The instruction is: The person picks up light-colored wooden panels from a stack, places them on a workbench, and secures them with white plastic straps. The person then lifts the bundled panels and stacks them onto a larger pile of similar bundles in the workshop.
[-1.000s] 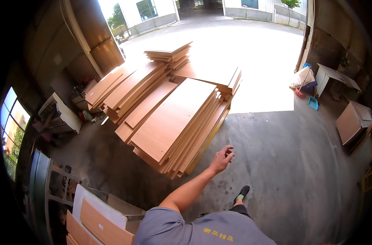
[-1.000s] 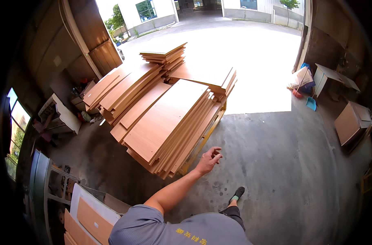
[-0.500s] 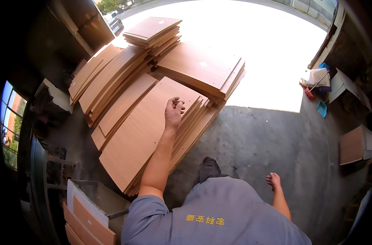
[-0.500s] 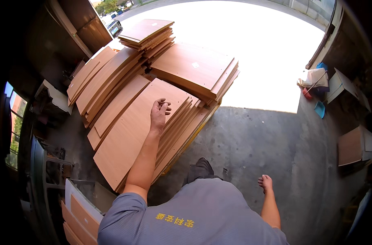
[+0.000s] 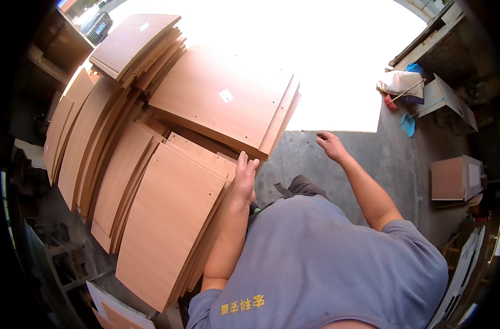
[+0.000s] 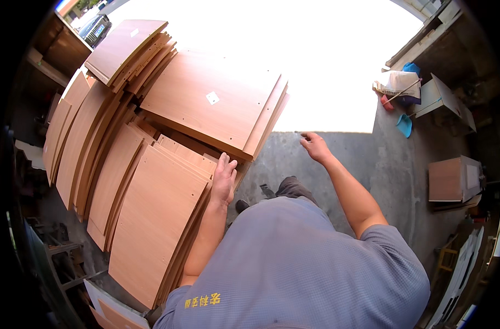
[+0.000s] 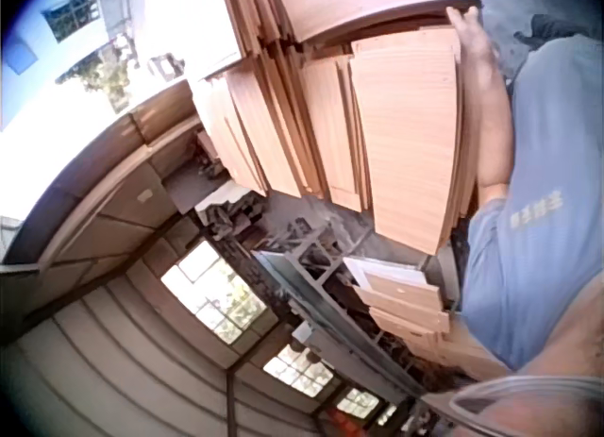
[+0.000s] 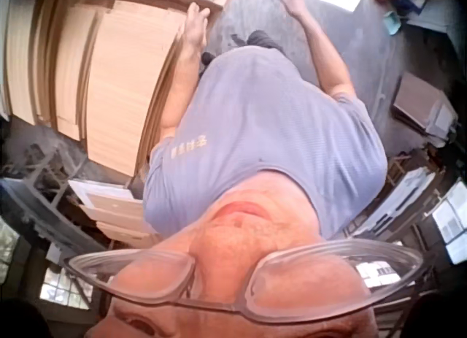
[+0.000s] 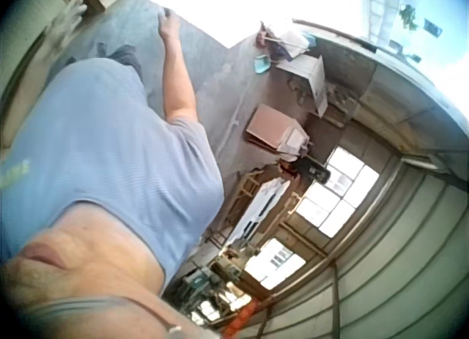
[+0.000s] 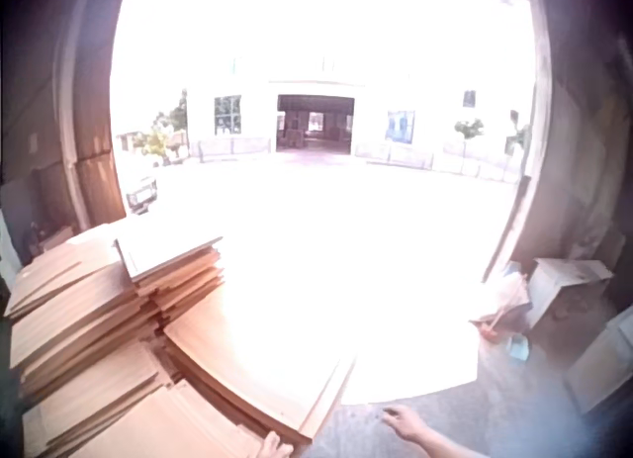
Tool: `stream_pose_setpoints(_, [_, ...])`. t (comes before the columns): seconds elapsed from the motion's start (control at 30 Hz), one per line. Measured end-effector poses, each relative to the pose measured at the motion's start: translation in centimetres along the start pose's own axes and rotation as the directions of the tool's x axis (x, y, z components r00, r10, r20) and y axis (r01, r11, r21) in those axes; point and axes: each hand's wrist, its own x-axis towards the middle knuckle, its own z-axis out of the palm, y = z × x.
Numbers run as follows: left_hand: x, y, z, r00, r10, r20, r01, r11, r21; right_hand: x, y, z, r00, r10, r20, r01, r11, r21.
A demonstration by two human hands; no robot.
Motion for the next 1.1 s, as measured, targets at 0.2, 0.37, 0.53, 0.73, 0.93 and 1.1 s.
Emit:
stream_pose_setpoints(0.2, [9.2, -5.5, -0.8, 0.882, 0.120, -0.456, -0.071, 0.990, 0.124, 23.1, -7.2, 1.5, 0.861, -0.502, 0.081, 0.508, 0.843, -0.180])
stream_pose_setpoints(0.37, [17.4, -9.0, 3.8, 0.633, 0.134, -0.763, 0.007, 0.984, 0.179, 42.7, 2.0, 5.4, 0.839, -0.387, 0.381, 0.465, 0.875, -0.134])
stream_pose_setpoints(0.53, [19.9, -13.1, 4.7, 0.348, 0.097, -0.933, -0.015, 0.995, 0.098, 43.0, -0.8, 4.6, 0.736, -0.395, 0.550, 0.405, 0.908, 0.110])
stream_pose_setpoints(0.73, [16.5, -7.8, 8.0, 0.340, 0.053, -0.939, 0.064, 0.995, 0.080, 44.2, 0.2, 4.3, 0.733, -0.464, 0.496, 0.470, 0.874, 0.123])
stream_pose_setpoints(0.93, [18.8, -11.4, 7.1, 0.198, 0.174, -0.965, 0.129, 0.971, 0.201, 44.5, 2.8, 4.0, 0.719, -0.567, 0.403, 0.519, 0.823, 0.232])
stream_pose_setpoints(1.1, [14.7, -10.7, 9.1, 0.248, 0.234, -0.940, -0.084, 0.972, 0.219, 38.4, -0.2, 1.4, 0.777, -0.377, 0.505, 0.226, 0.915, 0.335])
